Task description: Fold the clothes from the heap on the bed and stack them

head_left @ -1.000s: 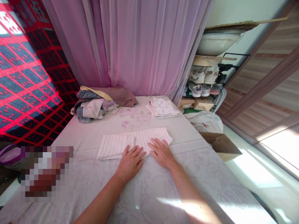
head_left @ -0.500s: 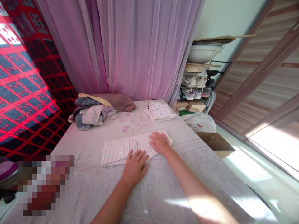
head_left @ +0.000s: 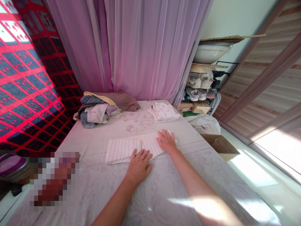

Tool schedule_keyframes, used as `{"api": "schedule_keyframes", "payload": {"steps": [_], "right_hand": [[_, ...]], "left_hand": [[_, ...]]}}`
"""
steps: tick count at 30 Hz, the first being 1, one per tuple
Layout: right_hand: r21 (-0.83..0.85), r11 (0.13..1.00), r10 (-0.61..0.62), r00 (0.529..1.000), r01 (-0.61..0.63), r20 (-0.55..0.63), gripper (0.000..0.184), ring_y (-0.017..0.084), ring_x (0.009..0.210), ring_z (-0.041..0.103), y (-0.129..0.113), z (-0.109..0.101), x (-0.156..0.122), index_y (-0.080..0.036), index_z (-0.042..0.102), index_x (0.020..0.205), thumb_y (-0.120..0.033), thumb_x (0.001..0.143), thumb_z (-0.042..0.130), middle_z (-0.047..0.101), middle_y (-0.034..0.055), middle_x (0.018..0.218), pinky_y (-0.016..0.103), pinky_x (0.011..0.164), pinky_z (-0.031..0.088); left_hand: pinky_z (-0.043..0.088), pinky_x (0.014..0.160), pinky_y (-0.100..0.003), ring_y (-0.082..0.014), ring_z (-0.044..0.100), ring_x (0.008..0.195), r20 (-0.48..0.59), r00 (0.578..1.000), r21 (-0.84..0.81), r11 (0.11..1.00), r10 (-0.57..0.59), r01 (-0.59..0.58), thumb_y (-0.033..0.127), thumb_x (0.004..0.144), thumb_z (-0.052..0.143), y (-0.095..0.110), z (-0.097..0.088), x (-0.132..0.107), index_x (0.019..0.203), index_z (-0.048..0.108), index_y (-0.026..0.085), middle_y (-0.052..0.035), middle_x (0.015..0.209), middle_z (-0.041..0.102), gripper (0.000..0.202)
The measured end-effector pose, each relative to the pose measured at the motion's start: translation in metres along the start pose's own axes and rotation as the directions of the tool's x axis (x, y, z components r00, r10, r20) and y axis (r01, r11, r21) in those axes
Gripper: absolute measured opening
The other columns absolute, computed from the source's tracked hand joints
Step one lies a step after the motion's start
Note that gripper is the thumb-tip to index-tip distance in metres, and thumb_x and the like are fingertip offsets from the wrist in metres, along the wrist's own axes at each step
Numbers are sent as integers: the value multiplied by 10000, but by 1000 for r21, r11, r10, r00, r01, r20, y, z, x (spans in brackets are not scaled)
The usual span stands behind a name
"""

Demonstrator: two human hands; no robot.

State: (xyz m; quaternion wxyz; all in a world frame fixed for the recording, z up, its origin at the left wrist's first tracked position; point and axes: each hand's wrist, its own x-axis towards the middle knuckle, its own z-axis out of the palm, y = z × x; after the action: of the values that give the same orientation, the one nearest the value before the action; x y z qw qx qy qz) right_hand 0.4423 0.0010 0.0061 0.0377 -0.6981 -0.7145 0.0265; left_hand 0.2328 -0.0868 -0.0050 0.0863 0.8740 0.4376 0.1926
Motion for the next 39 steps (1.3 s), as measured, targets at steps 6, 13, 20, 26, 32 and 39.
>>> {"api": "schedule_keyframes", "payload": {"steps": [6,13,20,26,32,39], "right_hand": [[21,999,50,999,-49,-22,506,254,1405,246,2,9,-5,-226,411,1419,-410,961,297,340,98,1519,565,1117,109],[143,990,27,963,12,-268,464,245,1361,344,-22,25,-54,-231,497,1363,-313,958,284,448,97,1451,534,1114,175],[165,953,-187,919,256,-347,441,218,1379,322,-62,13,-90,-214,545,1317,-271,951,306,452,82,1450,473,1137,187],[133,900,-383,900,414,-208,513,224,1432,206,-103,9,-90,-229,379,1443,-374,952,361,297,62,1538,504,1160,105],[135,935,-327,945,327,-22,546,232,1413,261,-106,26,-92,-212,333,1466,-406,956,324,294,64,1532,534,1150,121],[98,944,-316,949,315,-9,557,230,1406,275,-105,29,-91,-195,332,1466,-408,951,323,295,78,1532,524,1140,146]], "left_hand": [[191,1133,-582,-273,443,1301,15,1000,-22,1000,-15,16,425,884,512,3,-3,0,1290,540,285,-47,1373,550,430],[309,1102,-520,-221,459,1291,-300,942,-159,982,-150,106,203,899,388,-27,-12,-12,1240,573,261,-64,1308,601,392],[273,1052,-622,-359,375,1333,-470,673,-42,776,-572,630,370,906,397,-95,-54,-53,1246,559,172,-174,1396,497,425],[313,1016,-622,-365,449,1271,-391,625,4,678,-676,735,432,909,395,-107,-54,-67,999,650,182,-147,1291,594,368],[278,1036,-620,-354,417,1299,-361,619,-43,676,-698,736,429,850,511,-106,-53,-65,792,653,206,-124,1304,581,271],[158,1103,-574,-309,348,1354,-241,589,-104,624,-772,775,425,811,567,-98,-62,-61,698,644,211,-104,1347,553,254]]}}
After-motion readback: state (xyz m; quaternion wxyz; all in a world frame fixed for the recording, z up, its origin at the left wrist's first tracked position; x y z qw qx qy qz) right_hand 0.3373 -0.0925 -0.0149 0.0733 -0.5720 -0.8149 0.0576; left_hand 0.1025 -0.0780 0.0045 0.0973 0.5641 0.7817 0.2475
